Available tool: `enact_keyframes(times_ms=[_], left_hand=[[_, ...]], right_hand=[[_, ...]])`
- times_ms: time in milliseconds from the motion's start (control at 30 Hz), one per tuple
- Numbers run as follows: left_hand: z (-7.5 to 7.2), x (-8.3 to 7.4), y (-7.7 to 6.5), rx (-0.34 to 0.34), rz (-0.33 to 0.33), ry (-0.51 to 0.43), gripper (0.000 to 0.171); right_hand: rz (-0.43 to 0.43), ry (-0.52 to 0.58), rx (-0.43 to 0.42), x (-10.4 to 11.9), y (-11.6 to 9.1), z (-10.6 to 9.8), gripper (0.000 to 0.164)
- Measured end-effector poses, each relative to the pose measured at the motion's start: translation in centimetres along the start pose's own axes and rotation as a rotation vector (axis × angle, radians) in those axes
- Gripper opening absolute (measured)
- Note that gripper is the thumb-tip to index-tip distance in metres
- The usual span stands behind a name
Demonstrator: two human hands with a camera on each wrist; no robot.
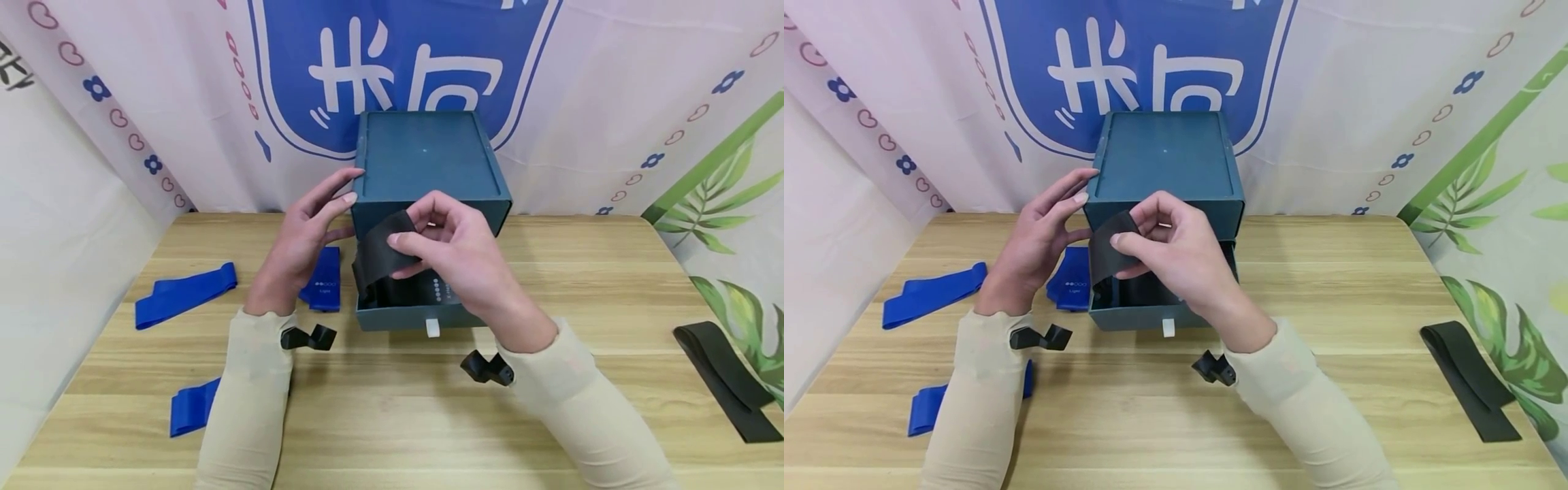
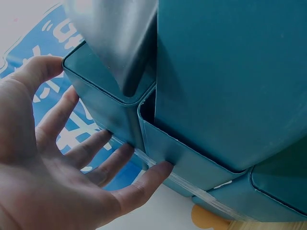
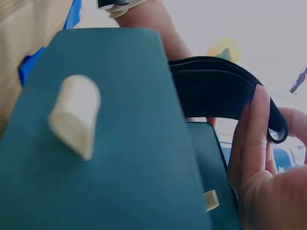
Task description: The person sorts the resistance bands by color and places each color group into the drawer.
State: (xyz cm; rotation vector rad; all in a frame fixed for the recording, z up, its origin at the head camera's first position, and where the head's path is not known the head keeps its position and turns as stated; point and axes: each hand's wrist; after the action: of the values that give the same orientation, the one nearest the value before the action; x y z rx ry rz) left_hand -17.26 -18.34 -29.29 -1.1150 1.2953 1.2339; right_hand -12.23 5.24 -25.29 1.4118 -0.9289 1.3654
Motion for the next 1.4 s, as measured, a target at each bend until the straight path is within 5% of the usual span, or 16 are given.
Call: enact_keyframes(times_ms=[767,900,1133,1400], left_hand=[[0.0,0.1,0.1,0.010,0.008,-0.011,0.044],[-0.1,0.1,0.0,0.006,0.010,-0.013,0.044],[0.0,0.2,-0.1,-0.001,0.014,-0.014,0.044],[0.1,0.2,-0.1,-0.001,0.016,-0.004,0.044]], right_hand=[[0.079,-0.219,-0.117,-2.6,-1.2,-3.9,0.020],[0.071,-0.341,-0.123,-2.8,-1.3,-4.5,0.021],[0.023,-0.745,-0.105,-2.8,-1.5,-5.2,0.022],[-0.014,-0.868,-0.120,-2.8,-1.4,-5.8,0.023]])
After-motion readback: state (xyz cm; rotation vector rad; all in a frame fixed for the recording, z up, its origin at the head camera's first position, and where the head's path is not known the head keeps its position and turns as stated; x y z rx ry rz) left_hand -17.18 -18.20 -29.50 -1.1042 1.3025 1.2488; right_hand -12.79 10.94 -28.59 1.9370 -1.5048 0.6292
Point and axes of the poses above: each hand's wrist, its own y-axis towards the middle knuckle, its own z-axis out of the palm, x = y × z, and after that the axes turned 5 degrees about -x, right-handed
